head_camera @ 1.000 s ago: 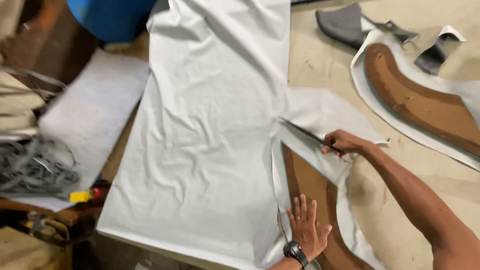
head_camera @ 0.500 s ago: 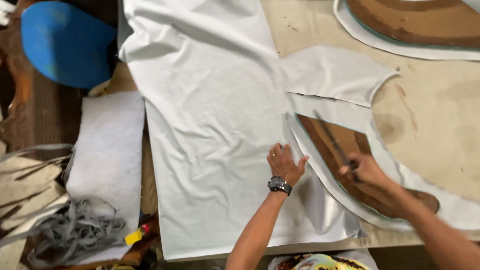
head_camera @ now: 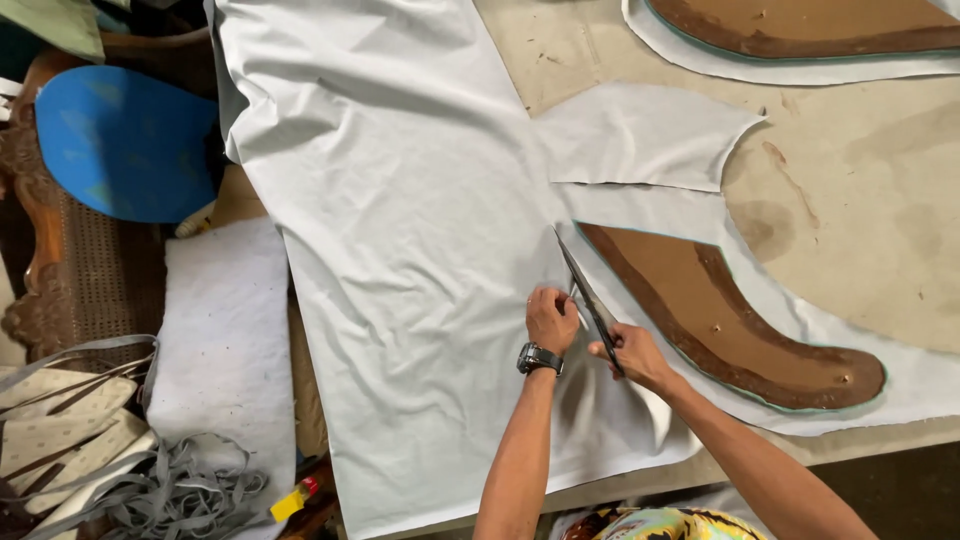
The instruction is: Cutting white fabric around curved furniture components using large scissors on a cutting table.
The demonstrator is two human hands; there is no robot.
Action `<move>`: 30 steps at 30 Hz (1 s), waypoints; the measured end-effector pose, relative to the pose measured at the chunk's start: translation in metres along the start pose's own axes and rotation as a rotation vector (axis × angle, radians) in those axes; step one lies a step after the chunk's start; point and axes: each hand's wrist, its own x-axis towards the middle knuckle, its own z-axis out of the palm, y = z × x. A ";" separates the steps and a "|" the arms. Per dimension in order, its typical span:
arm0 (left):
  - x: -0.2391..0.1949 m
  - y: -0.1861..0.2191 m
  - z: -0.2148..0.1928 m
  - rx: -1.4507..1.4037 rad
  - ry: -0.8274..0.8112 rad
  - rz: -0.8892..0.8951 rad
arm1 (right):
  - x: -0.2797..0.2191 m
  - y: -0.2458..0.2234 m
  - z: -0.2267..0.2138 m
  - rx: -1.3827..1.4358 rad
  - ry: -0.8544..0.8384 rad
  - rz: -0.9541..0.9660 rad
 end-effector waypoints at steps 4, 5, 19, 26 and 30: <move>-0.001 -0.006 -0.003 -0.062 -0.004 0.047 | 0.015 -0.033 0.023 0.037 0.036 -0.001; -0.002 -0.007 -0.004 -0.086 -0.027 0.029 | 0.017 -0.042 0.028 0.032 0.050 -0.001; 0.006 -0.012 -0.021 -0.103 -0.164 0.114 | 0.037 -0.082 0.052 -0.102 0.116 -0.034; 0.004 -0.024 -0.022 -0.111 -0.155 0.146 | 0.052 -0.076 0.056 -0.242 0.128 -0.058; 0.011 -0.002 -0.036 -0.100 -0.173 0.146 | 0.057 -0.084 0.057 -0.259 0.154 -0.070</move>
